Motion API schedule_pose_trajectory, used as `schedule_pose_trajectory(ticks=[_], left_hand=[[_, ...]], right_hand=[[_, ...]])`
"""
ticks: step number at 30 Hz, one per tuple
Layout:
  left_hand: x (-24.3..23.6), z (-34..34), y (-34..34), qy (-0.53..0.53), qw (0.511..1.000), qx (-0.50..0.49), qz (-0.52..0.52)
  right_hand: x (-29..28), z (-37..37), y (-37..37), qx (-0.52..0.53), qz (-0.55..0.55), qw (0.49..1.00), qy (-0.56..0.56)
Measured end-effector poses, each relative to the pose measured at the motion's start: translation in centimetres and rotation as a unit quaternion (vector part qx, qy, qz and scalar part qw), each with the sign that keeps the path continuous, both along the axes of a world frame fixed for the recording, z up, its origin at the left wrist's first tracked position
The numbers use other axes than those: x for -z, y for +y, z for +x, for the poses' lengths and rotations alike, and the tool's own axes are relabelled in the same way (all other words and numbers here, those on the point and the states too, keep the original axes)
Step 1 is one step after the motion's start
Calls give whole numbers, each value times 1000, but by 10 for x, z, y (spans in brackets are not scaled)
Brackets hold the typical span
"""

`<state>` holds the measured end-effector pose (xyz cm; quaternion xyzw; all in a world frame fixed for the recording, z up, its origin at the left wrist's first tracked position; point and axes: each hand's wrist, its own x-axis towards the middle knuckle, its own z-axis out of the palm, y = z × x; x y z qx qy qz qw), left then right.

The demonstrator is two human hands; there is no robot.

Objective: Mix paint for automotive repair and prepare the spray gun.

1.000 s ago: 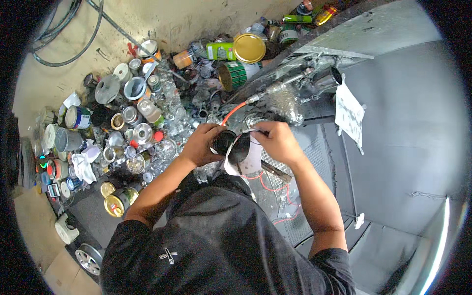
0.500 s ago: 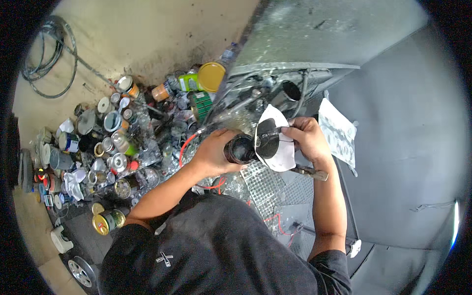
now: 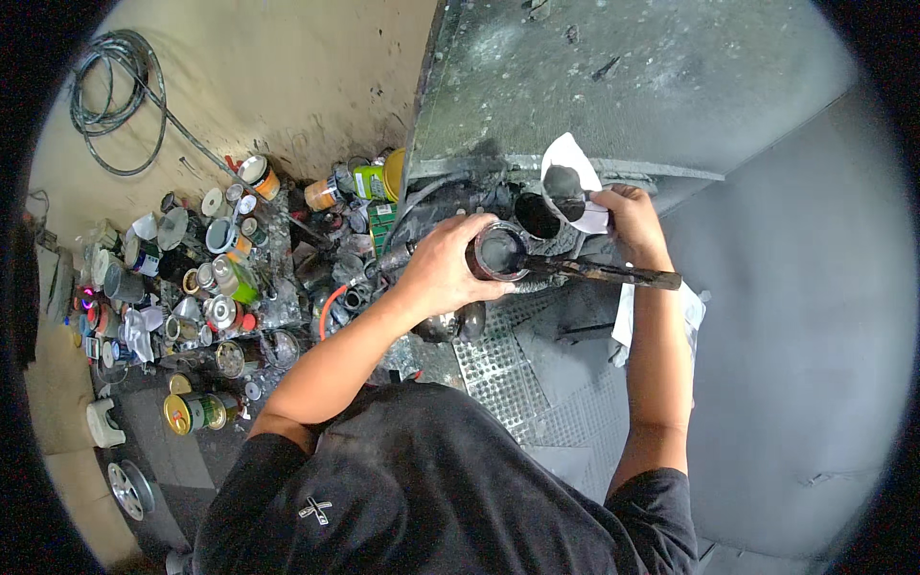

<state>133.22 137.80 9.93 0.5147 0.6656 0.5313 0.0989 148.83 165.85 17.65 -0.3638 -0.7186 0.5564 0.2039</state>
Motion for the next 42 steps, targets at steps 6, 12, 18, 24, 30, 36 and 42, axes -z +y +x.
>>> schedule_pose_trajectory(ticks=[6,12,18,24,30,36,42], left_hand=[[8,2,-10,27,999,-37,11],[8,4,-30,34,999,-31,-22],[18,14,-35,40,996,-26,-70],[19,21,-44,67,996,5,-56],[25,29,-58,29,996,8,-78],[23,29,-62,11,995,3,-96],[12,28,-60,46,996,2,-80]], right_hand=[[65,45,13,35,248,968,-22],[40,63,-146,-81,93,978,169],[12,57,-175,-124,152,980,26],[-28,40,-182,-215,391,895,-6],[-22,24,-187,-255,288,923,-20],[-17,24,-178,-300,333,892,-62],[-19,30,-167,-267,306,914,-12]])
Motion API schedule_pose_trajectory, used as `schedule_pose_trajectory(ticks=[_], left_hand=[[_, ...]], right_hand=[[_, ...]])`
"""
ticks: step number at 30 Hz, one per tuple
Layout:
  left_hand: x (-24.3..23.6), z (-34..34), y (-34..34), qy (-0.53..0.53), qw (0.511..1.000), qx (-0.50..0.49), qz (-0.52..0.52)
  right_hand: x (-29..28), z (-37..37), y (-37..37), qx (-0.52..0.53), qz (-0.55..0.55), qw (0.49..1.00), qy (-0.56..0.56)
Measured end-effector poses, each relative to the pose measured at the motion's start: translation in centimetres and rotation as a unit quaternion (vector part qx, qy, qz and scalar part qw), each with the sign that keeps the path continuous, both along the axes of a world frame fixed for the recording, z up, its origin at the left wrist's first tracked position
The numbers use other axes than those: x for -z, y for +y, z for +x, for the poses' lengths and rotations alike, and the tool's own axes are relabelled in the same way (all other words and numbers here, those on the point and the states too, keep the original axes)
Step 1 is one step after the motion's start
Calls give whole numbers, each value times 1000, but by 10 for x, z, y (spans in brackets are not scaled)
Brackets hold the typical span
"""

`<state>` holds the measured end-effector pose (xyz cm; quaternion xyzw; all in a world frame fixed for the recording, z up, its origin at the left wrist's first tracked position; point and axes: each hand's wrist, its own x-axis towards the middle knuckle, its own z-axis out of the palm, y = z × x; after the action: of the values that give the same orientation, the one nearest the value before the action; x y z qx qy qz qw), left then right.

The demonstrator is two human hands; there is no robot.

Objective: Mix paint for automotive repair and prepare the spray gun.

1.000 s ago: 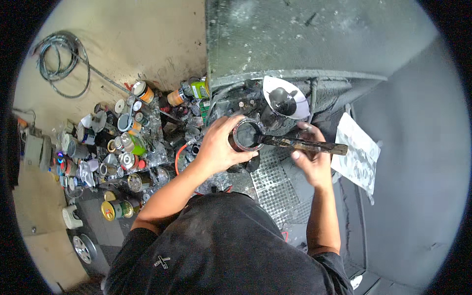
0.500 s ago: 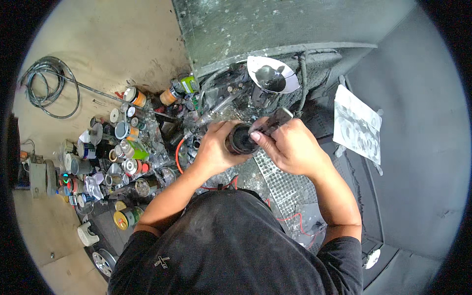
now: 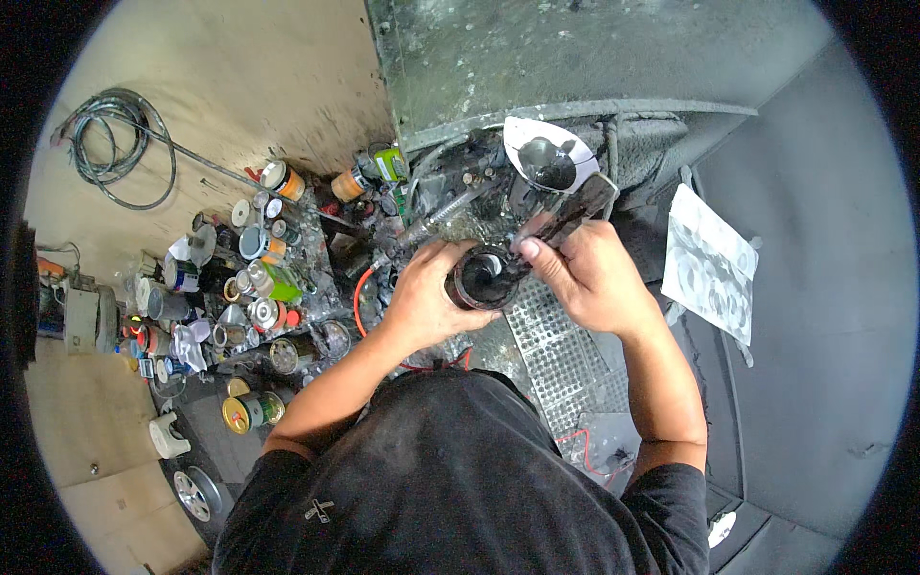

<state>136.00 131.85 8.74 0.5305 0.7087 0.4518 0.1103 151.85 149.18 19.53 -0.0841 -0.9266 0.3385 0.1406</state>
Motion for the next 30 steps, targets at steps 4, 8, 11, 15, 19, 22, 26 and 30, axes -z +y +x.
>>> schedule_pose_trajectory(ticks=[4,8,11,15,19,22,26,30], left_hand=[[-11,1,5,0,1000,5,0],[-26,1,15,16,1000,8,-8],[-48,-8,23,43,999,5,5],[-79,-25,41,104,994,-22,14],[-107,-36,58,159,986,-40,5],[-122,-41,70,170,985,-35,-7],[-132,-45,86,203,978,-45,-25],[-137,-49,100,238,969,-60,-28]], right_hand=[[-12,4,-2,102,-109,984,94],[-10,15,8,117,-143,982,38],[-18,18,31,196,-236,936,173],[-29,25,70,259,-250,899,250],[-30,30,90,258,-303,858,326],[-36,32,98,276,-321,835,352],[-29,37,115,277,-329,814,391],[-20,42,124,292,-334,802,400]])
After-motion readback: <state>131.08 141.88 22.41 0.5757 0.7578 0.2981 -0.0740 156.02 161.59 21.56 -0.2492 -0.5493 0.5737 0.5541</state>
